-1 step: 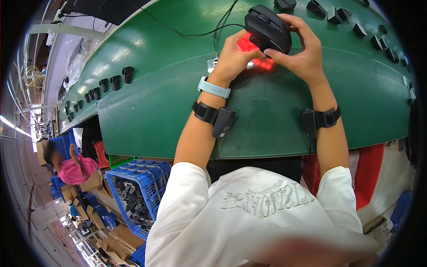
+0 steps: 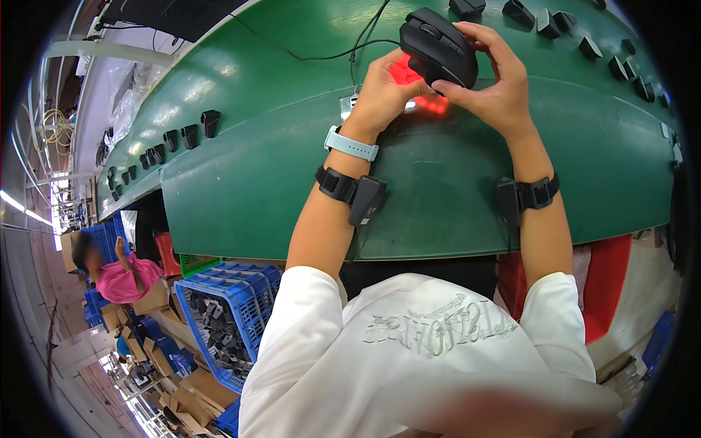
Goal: Testing computer mice by connecting them to ports on a specialized testing station and checking light indicators.
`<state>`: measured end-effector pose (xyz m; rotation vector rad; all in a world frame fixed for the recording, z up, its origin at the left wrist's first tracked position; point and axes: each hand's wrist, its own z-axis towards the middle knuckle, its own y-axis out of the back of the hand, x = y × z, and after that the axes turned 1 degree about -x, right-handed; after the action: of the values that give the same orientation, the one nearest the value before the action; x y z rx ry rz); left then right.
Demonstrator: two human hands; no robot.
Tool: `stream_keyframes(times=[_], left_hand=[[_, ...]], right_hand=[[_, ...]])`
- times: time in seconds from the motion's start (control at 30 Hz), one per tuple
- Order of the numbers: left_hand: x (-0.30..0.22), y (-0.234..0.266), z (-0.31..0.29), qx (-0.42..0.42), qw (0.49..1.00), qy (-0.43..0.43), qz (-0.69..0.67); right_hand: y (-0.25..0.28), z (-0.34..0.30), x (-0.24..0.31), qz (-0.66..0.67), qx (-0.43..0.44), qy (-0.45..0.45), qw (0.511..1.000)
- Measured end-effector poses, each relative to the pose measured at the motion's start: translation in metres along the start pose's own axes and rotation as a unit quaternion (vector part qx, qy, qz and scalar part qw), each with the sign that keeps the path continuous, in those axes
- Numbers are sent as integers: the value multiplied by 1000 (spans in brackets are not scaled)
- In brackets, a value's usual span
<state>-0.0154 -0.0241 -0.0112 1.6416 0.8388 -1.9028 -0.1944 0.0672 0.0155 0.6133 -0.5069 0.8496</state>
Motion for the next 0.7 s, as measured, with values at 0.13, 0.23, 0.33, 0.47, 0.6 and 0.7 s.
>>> stream_keyframes(times=[0.13, 0.23, 0.33, 0.47, 0.6, 0.7], left_hand=[[-1, 2, -1, 2, 1000, 1, -9], [2, -1, 1, 14, 998, -37, -48], [5, 3, 3, 13, 999, -10, -39], [5, 0, 4, 27, 997, -20, -63], [7, 1, 5, 25, 998, -20, -55], [2, -3, 2, 29, 996, -33, -78]], right_hand=[[0, 2, 5, -16, 1, -2, 1000], [-1, 3, 6, -25, -5, 25, 999], [-1, 4, 7, -30, -10, 30, 999], [0, 4, 8, -30, -10, 30, 999], [0, 4, 8, -22, -8, 27, 999], [1, 1, 5, -26, 1, 13, 1000]])
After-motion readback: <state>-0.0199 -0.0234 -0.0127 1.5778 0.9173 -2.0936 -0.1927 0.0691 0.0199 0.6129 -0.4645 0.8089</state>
